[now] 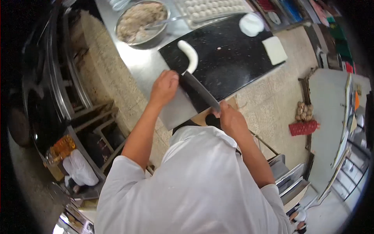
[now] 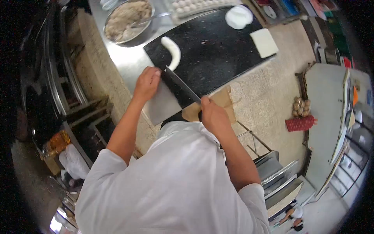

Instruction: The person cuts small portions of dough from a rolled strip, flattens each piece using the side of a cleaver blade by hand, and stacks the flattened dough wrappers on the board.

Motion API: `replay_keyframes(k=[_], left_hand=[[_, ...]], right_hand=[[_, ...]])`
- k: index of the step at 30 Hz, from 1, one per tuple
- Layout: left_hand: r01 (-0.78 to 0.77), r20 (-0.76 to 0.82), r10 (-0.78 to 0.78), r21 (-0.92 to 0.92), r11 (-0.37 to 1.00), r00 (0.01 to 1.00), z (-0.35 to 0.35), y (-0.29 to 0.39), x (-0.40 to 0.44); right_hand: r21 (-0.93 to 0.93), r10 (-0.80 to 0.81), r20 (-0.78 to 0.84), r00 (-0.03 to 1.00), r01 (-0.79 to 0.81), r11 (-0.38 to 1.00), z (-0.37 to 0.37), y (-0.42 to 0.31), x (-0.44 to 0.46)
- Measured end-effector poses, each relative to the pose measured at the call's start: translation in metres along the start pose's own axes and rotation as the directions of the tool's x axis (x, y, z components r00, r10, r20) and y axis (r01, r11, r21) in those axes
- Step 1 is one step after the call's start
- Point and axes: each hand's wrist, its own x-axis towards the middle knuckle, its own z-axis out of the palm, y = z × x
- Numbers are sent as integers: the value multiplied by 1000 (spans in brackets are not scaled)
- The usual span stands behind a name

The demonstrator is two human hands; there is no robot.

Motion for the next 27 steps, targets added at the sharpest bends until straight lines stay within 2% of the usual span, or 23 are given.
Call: replay_keyframes(k=[1, 2, 4, 5, 6, 7, 8, 10, 12, 14, 16, 18, 19, 21, 22, 23, 24, 25, 26, 27], left_hand=[[-36, 68, 25, 156, 987, 997, -5, 0, 3], [-50, 81, 39, 150, 987, 996, 1, 7, 2], [-256, 236, 186, 315, 914, 954, 4, 27, 4], [-260, 484, 30, 417, 871, 875, 15, 47, 4], [-272, 484, 36, 427, 862, 874, 30, 57, 4], [-474, 511, 231, 418, 775, 828, 50, 61, 2], [-653, 544, 408, 395, 647, 733, 69, 63, 2], [-633, 566, 378, 366, 682, 733, 98, 72, 16], [-613, 583, 348, 347, 710, 734, 121, 84, 33], [-631, 631, 331, 335, 699, 701, 135, 95, 50], [-649, 637, 353, 314, 694, 685, 144, 102, 61], [-638, 625, 347, 327, 697, 699, 150, 108, 68], [-626, 622, 325, 353, 696, 713, 154, 107, 69], [-633, 621, 338, 345, 693, 707, 155, 107, 78], [-611, 627, 316, 331, 719, 712, 154, 106, 73], [-610, 635, 311, 327, 722, 708, 156, 104, 70], [-533, 573, 322, 245, 810, 753, 155, 108, 72], [-448, 508, 316, 159, 880, 801, 151, 108, 74], [-441, 513, 304, 168, 881, 803, 146, 103, 74], [-620, 609, 429, 133, 773, 667, 141, 99, 72]], right_hand=[[42, 34, 5, 999, -34, 999, 3, 13, -12], [49, 49, -4, 999, -49, 998, 7, 27, -25], [368, 52, -107, 993, -9, 930, 9, 57, -49], [375, 50, -111, 993, -5, 927, 6, 71, -65], [454, 126, -143, 982, -48, 890, 3, 84, -77], [533, 205, -169, 964, -86, 842, -4, 94, -80], [547, 212, -176, 961, -83, 833, -11, 108, -84], [709, 414, -187, 891, -169, 684, -46, 121, -97], [729, 408, -413, 814, 27, 684, -66, 149, -81], [767, 417, -599, 684, 338, 546, -88, 161, -25], [772, 469, -621, 628, 386, 506, -87, 195, 50], [950, 579, -289, 762, 155, 271, -83, 219, 112], [952, 589, -290, 754, 165, 258, -77, 221, 115], [998, 631, -1, 775, -41, 52, -80, 221, 124], [998, 636, 3, 772, -41, 46, -75, 217, 114], [979, 588, -1, 809, -118, 165, -64, 211, 96], [941, 534, 7, 845, -187, 284, -55, 200, 76], [857, 463, 46, 885, -273, 438, -47, 181, 54], [743, 390, 94, 916, -325, 585, -41, 159, 34], [671, 266, 187, 946, -320, 669, -23, 144, 22]])
